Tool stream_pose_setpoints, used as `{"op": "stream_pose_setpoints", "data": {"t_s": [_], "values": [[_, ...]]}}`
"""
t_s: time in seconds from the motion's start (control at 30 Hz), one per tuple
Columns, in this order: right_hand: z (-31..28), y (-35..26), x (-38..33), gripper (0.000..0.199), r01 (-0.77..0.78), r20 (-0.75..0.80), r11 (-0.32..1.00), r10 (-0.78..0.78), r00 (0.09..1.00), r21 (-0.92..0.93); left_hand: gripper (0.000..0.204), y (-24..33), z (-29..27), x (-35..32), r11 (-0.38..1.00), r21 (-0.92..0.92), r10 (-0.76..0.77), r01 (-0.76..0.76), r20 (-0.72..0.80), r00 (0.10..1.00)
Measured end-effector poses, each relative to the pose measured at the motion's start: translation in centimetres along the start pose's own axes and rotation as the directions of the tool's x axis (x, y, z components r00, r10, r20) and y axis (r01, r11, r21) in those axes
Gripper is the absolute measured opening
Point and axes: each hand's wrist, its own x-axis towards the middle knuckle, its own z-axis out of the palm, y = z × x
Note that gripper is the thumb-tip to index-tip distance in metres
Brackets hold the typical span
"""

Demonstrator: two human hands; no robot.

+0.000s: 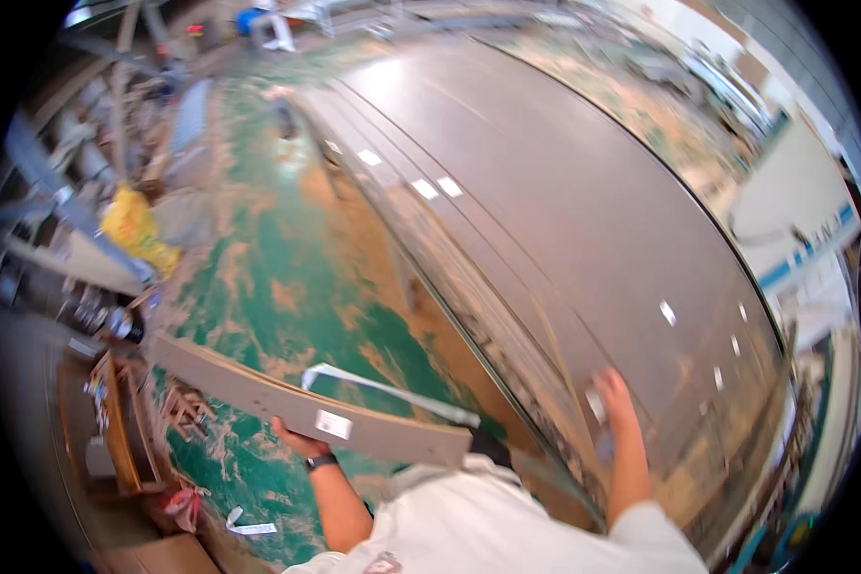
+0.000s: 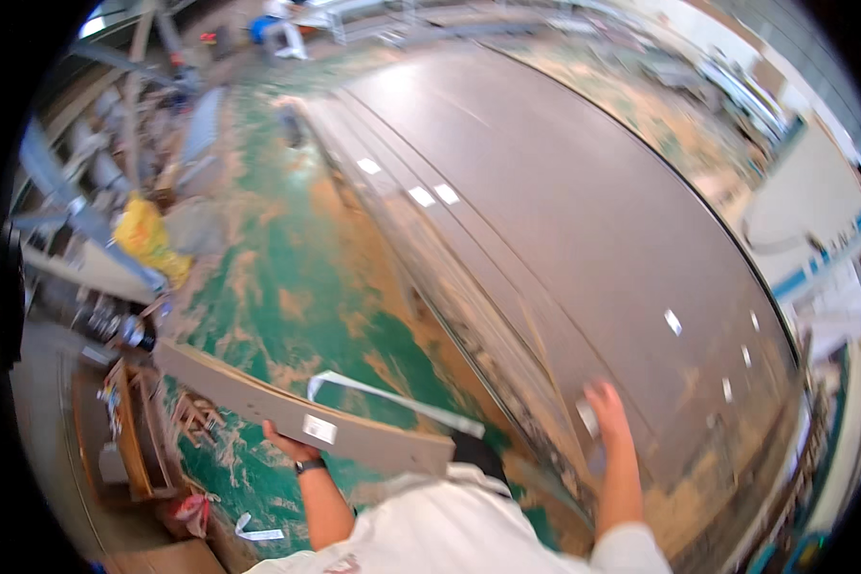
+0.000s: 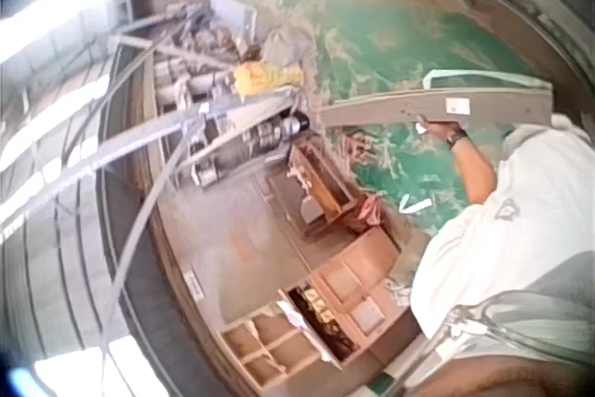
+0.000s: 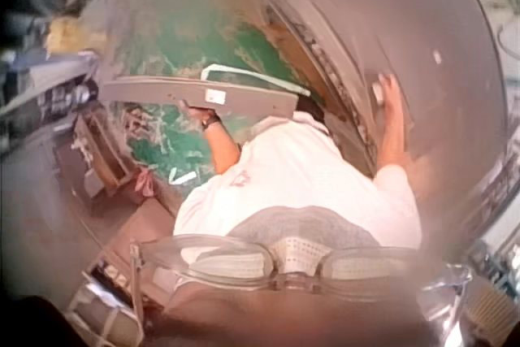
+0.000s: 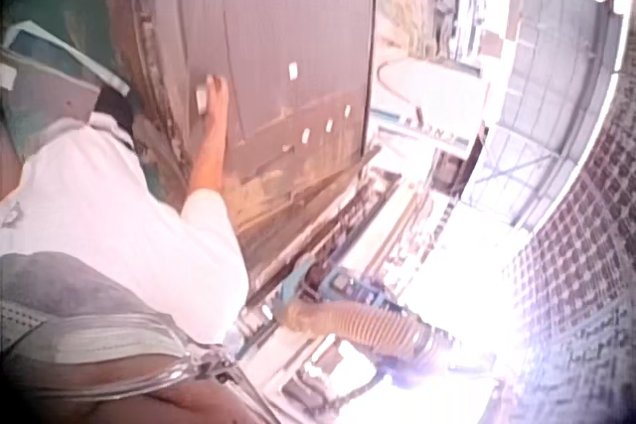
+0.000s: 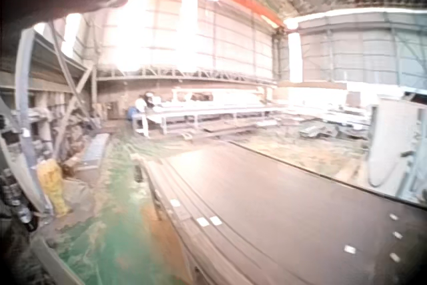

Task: The person walks through a workshop and picks up a roll of labels. They proceed to apply individual labels to several cut wooden panels resting on a large CNC machine table. The person handles the panels one by one, placing them on the table, applying a label, and then moving them to a different location.

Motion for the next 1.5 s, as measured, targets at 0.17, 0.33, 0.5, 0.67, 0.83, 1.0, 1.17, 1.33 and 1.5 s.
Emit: {"op": "stream_pose_setpoints", "data": {"t_s": [0.17,0.33,0.5,0.67,0.83,1.0,1.17,1.33,1.5], "values": [[9.2,-9.8,9.6,0.091,-0.124,0.200,0.940,0.062,0.978,0.317,0.067,2.8,1.4,4.8,0.998,0.064,-0.010,0.015,-0.077,0.997],[17.8,-18.0,18.7,0.103,-0.192,0.260,0.936,0.115,0.959,0.295,0.065,5.4,0.2,13.4,0.994,0.078,0.085,-0.075,-0.128,0.988],[26.0,-16.7,32.8,0.079,-0.571,0.705,0.486,-0.144,0.694,0.662,0.068,6.9,3.3,22.2,0.965,0.166,0.246,-0.205,-0.288,0.925],[35.6,-29.3,35.5,0.083,-0.570,0.622,0.253,-0.386,0.682,0.782,0.069,8.5,8.3,27.5,0.924,0.211,0.380,-0.320,-0.404,0.832],[42.7,-36.5,40.1,0.088,-0.610,0.585,0.162,-0.550,0.597,0.775,0.068,9.1,8.8,35.1,0.919,0.181,0.394,-0.350,-0.406,0.825],[47.9,-36.7,47.0,0.085,-0.402,0.552,0.595,-0.087,0.829,0.697,0.067,9.6,8.8,45.7,0.936,0.144,0.352,-0.321,-0.429,0.832],[51.3,-39.3,47.2,0.093,-0.218,-0.218,0.976,0.214,0.952,0.003,0.063,11.2,14.9,57.7,0.965,0.153,0.261,-0.214,-0.459,0.849],[51.4,-33.7,47.2,0.098,-0.413,-0.536,0.738,0.082,0.840,-0.533,0.061,10.6,15.7,69.2,0.994,0.021,0.113,-0.112,-0.242,0.964],[51.2,-34.3,43.9,0.079,-0.519,-0.653,0.570,-0.043,0.756,-0.638,0.061,6.9,23.6,76.5,0.999,0.048,-0.024,0.027,-0.060,0.998]]}}
